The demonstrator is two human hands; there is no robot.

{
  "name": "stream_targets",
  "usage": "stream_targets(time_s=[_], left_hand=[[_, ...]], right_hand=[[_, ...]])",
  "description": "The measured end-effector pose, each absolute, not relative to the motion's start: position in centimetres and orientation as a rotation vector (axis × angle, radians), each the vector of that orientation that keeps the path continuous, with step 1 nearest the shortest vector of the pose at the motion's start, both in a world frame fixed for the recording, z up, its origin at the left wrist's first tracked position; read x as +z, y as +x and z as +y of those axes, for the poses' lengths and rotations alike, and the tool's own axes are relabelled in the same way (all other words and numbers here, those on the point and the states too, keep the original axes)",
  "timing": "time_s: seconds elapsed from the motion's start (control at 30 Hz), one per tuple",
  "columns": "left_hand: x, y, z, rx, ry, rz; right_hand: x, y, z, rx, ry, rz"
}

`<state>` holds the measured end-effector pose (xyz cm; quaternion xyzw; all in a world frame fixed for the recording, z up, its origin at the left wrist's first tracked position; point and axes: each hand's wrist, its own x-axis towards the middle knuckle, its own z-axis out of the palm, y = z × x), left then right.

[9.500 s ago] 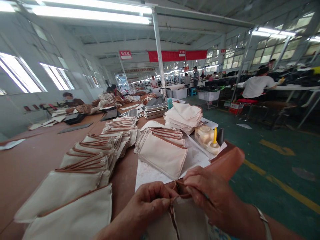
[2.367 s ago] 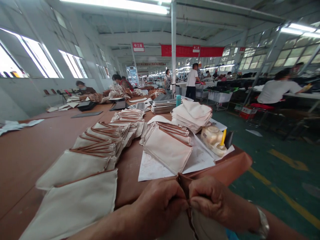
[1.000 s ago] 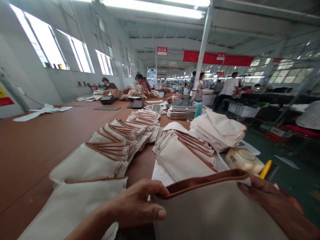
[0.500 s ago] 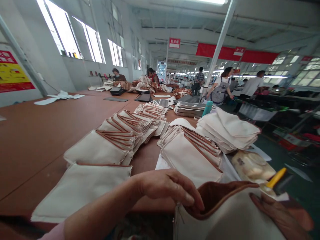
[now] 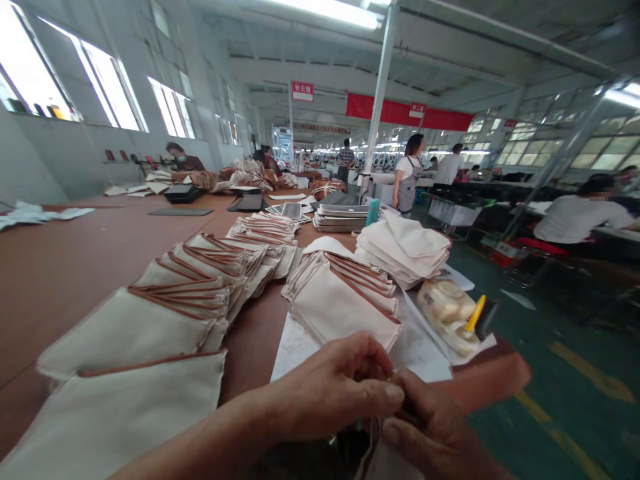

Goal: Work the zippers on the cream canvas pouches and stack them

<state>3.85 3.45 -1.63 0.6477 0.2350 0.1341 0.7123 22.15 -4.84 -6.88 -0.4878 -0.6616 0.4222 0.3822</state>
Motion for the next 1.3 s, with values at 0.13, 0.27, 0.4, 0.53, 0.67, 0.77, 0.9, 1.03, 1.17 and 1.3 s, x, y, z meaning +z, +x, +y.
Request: stream_targets(time_s=[0.13,0.27,0.4,0.53,0.67,0.77,0.9,1.03,1.17,1.3], left_hand=[[-3.6,2.7,4.7,0.087,1.441,0.419],[-4.5,2.7,3.9,0.013,1.363,0.336],[-2.8,3.1,2.5,0.093,1.434,0.379],[-1.7,3.7,1.7,0.136,1.518,0.399],[-1.8,4.2,1.2,0.126,1.556,0.446],[-1.4,4.4,0.7,0.083,1.557,0.425],[-0.7,4.7,0.0,0.052,1.520,0.378],[-0.9,4.8,-0.1,0.134,1.482,0.451],[-1.6,4.8,0.1,0.142,1.530,0.480],[-2.0,4.9,0.0,0.166,1.550,0.552]], right_hand=[[-8.1,22.9,-5.6,1.138,-1.276,-1.639],[-7.6,23.9,-6.8,0.997,-1.268,-1.754],[-5.7,24.1,-7.5,0.774,-1.245,-1.869],[-4.4,24.0,-7.9,0.681,-1.208,-1.914],[-4.7,24.2,-8.3,0.536,-1.178,-2.033],[-5.5,24.5,-8.4,0.519,-1.182,-2.070],[-6.0,24.9,-8.7,0.545,-1.290,-1.956],[-5.4,25.2,-9.4,0.378,-1.284,-1.814],[-5.4,25.0,-9.9,0.037,-1.119,-2.000],[-5.9,24.3,-9.9,-0.102,-1.095,-2.077]])
